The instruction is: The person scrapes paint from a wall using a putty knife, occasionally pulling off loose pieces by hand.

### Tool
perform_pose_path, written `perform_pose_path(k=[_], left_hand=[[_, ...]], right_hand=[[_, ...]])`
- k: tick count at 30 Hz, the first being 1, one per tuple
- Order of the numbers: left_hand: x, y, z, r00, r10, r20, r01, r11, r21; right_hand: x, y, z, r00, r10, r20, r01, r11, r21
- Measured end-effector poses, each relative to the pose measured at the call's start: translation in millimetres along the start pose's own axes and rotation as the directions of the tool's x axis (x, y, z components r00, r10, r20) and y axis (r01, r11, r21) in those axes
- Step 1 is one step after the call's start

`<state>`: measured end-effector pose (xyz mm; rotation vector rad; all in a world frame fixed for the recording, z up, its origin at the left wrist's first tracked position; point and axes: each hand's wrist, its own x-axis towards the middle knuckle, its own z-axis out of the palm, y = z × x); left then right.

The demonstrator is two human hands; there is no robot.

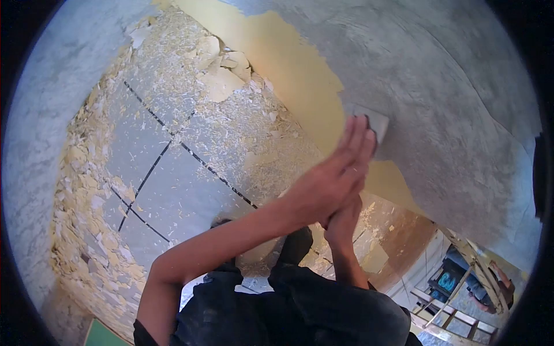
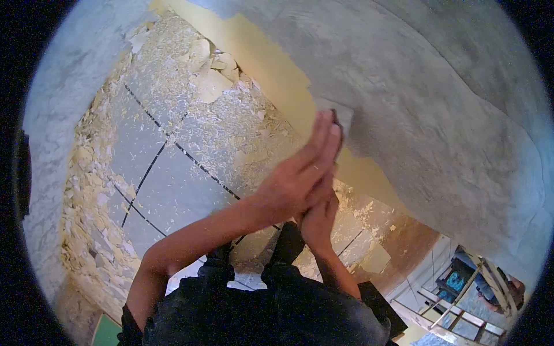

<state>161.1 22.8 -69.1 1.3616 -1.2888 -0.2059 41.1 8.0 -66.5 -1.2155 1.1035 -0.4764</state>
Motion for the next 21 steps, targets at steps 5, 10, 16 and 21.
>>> perform_pose_path(k=[5,10,16,21], left_hand=[[10,-13,6,0.99,0.064,-0.125,-0.058,0.997,0.046],[7,-5,-10,0.999,-0.009,-0.037,0.007,0.998,-0.056],[13,-14,-2,0.997,0.028,-0.078,-0.03,0.999,-0.03],[16,-10,-16,0.995,-0.048,-0.086,0.045,0.998,-0.041]], right_hand=[[21,-3,2,0.995,-0.093,-0.044,0.091,0.995,-0.031],[11,-12,11,0.991,-0.106,0.083,0.111,0.992,-0.066],[12,-13,5,0.995,-0.046,-0.088,0.041,0.997,-0.061],[17,-16,20,0.995,-0.101,0.021,0.101,0.994,-0.041]])
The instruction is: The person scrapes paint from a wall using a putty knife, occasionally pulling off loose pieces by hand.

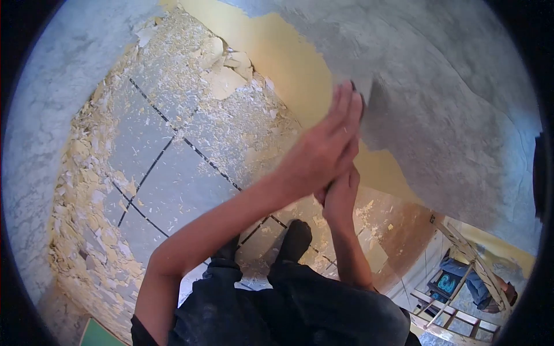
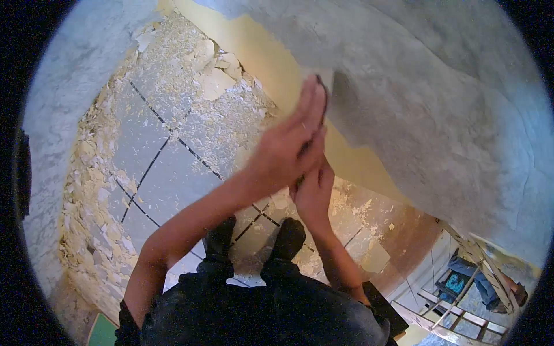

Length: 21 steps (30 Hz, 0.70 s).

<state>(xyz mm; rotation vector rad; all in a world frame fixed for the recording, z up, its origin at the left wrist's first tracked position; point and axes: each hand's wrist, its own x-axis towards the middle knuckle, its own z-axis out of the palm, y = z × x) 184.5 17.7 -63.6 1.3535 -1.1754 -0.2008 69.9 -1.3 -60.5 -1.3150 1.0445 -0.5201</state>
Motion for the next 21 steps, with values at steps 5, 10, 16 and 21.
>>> perform_pose_path(k=[5,10,16,21], left_hand=[[-7,-2,19,0.998,0.055,-0.006,-0.054,0.997,0.054],[-4,-1,12,1.0,0.007,0.023,-0.008,1.0,0.008],[-5,-5,16,0.999,0.034,-0.007,-0.033,0.998,0.062],[-6,5,15,0.997,0.06,0.049,-0.062,0.998,0.033]], right_hand=[[-5,1,-17,0.992,0.115,-0.049,-0.113,0.993,0.045],[-4,-8,-20,0.992,0.128,-0.018,-0.128,0.992,0.0],[4,2,-14,0.997,0.077,0.02,-0.078,0.997,0.015],[-6,-7,-13,0.993,0.116,-0.026,-0.115,0.993,0.025]])
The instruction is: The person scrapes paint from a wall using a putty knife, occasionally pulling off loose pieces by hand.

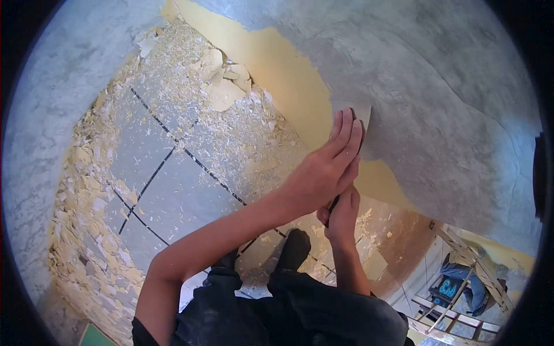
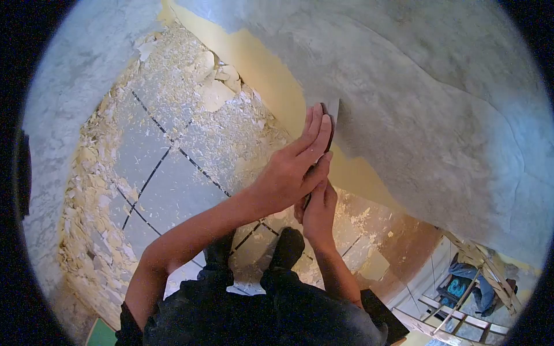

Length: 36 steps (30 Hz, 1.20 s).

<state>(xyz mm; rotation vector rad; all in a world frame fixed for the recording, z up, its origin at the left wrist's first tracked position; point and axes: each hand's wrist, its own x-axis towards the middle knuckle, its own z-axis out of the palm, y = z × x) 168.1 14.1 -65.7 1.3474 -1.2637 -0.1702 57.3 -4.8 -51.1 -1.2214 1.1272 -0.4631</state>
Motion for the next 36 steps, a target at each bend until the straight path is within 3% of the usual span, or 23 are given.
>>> perform_pose_path(k=[3,5,6,9,15,17,19,21,24,27,31,36], left_hand=[[2,-13,1,0.994,-0.047,-0.102,0.05,0.998,0.028],[-1,-8,-1,0.993,-0.084,-0.081,0.083,0.996,-0.02],[-2,-6,-3,0.991,-0.116,-0.06,0.113,0.992,-0.054],[0,-1,0,0.998,0.0,-0.058,0.001,1.0,0.02],[2,-6,-8,0.993,-0.112,-0.048,0.11,0.993,-0.03],[-1,-2,-6,0.998,-0.066,-0.008,0.065,0.997,-0.029],[3,-7,-7,0.999,-0.03,0.033,0.031,0.999,-0.035],[7,-16,-7,0.993,-0.106,-0.059,0.105,0.994,-0.02],[6,-10,-16,0.986,-0.162,-0.022,0.16,0.984,-0.073],[1,-2,-10,0.997,-0.073,0.024,0.074,0.996,-0.04],[4,-13,-10,0.993,-0.118,-0.006,0.117,0.991,-0.066],[-2,-6,-7,0.997,-0.062,-0.04,0.062,0.998,0.008]], right_hand=[[8,7,4,0.999,-0.037,0.009,0.037,0.999,-0.028],[8,9,5,0.994,-0.1,0.046,0.101,0.994,-0.027],[0,9,4,0.999,-0.041,0.008,0.041,0.999,-0.003],[3,2,4,1.0,-0.007,-0.003,0.007,1.0,0.016],[2,5,7,0.996,-0.047,0.073,0.046,0.999,0.008],[-9,8,4,0.999,0.025,0.034,-0.026,0.999,0.043],[8,5,4,0.998,-0.019,0.054,0.019,1.0,0.005],[14,6,5,0.999,-0.023,0.049,0.025,0.999,-0.043],[13,0,18,0.994,-0.051,0.094,0.055,0.998,-0.036],[-5,5,10,0.999,0.047,0.014,-0.047,0.999,0.012],[14,11,5,0.996,-0.041,0.083,0.043,0.999,-0.022],[3,0,11,0.995,-0.034,0.095,0.035,0.999,-0.012]])
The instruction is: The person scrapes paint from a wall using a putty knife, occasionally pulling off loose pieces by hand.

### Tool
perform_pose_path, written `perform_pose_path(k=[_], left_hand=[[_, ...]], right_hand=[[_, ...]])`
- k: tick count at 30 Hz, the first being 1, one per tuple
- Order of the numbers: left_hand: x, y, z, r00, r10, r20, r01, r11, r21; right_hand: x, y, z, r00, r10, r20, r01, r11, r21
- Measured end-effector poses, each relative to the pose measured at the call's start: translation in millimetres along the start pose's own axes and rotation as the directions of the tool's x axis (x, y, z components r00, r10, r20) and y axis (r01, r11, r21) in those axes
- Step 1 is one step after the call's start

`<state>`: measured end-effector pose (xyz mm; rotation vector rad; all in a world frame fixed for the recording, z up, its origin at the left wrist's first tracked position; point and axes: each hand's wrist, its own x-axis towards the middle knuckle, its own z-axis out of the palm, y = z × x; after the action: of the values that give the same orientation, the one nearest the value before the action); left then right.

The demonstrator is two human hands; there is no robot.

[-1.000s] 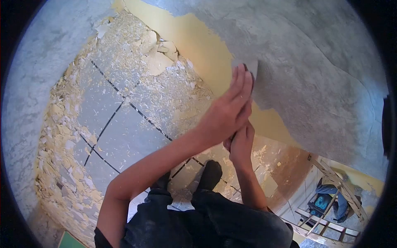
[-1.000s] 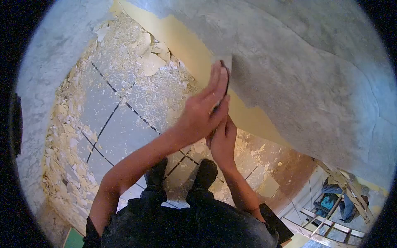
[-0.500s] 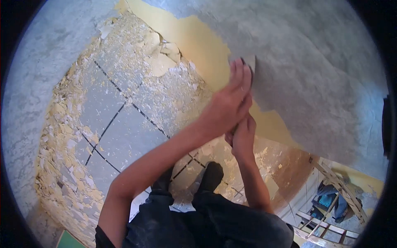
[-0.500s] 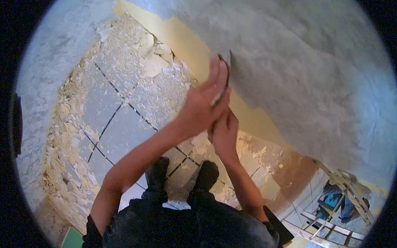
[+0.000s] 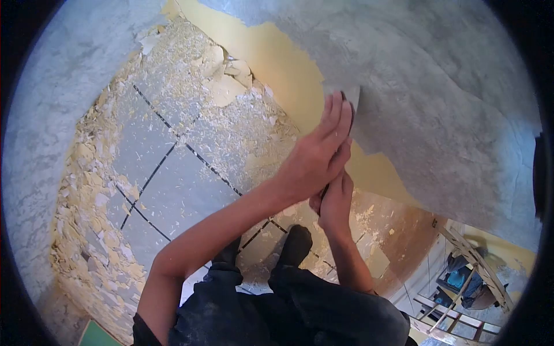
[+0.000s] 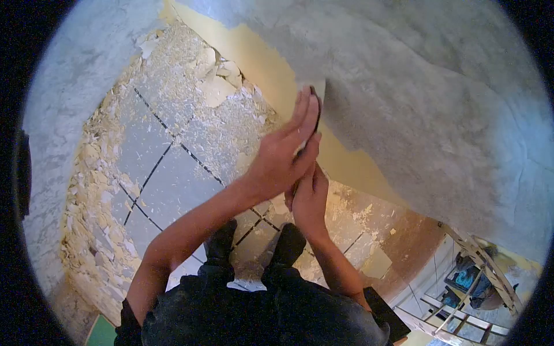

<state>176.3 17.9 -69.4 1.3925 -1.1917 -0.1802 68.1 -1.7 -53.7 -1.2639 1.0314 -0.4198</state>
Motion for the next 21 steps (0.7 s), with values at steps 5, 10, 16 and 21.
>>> perform_pose_path(k=[5,10,16,21], left_hand=[[5,-16,1,0.996,-0.076,-0.056,0.075,0.997,-0.013],[-5,-10,-3,1.0,-0.028,0.013,0.028,1.0,0.002],[-1,-11,-1,1.0,-0.009,0.004,0.009,1.0,-0.022],[-5,-10,7,0.999,-0.04,-0.021,0.039,0.999,-0.034]], right_hand=[[33,8,4,0.996,-0.087,0.026,0.088,0.995,-0.055],[0,14,13,0.991,0.077,-0.109,-0.071,0.996,0.058],[3,8,2,0.995,0.094,-0.022,-0.093,0.994,0.049],[11,10,-16,0.994,0.068,0.091,-0.07,0.997,0.015]])
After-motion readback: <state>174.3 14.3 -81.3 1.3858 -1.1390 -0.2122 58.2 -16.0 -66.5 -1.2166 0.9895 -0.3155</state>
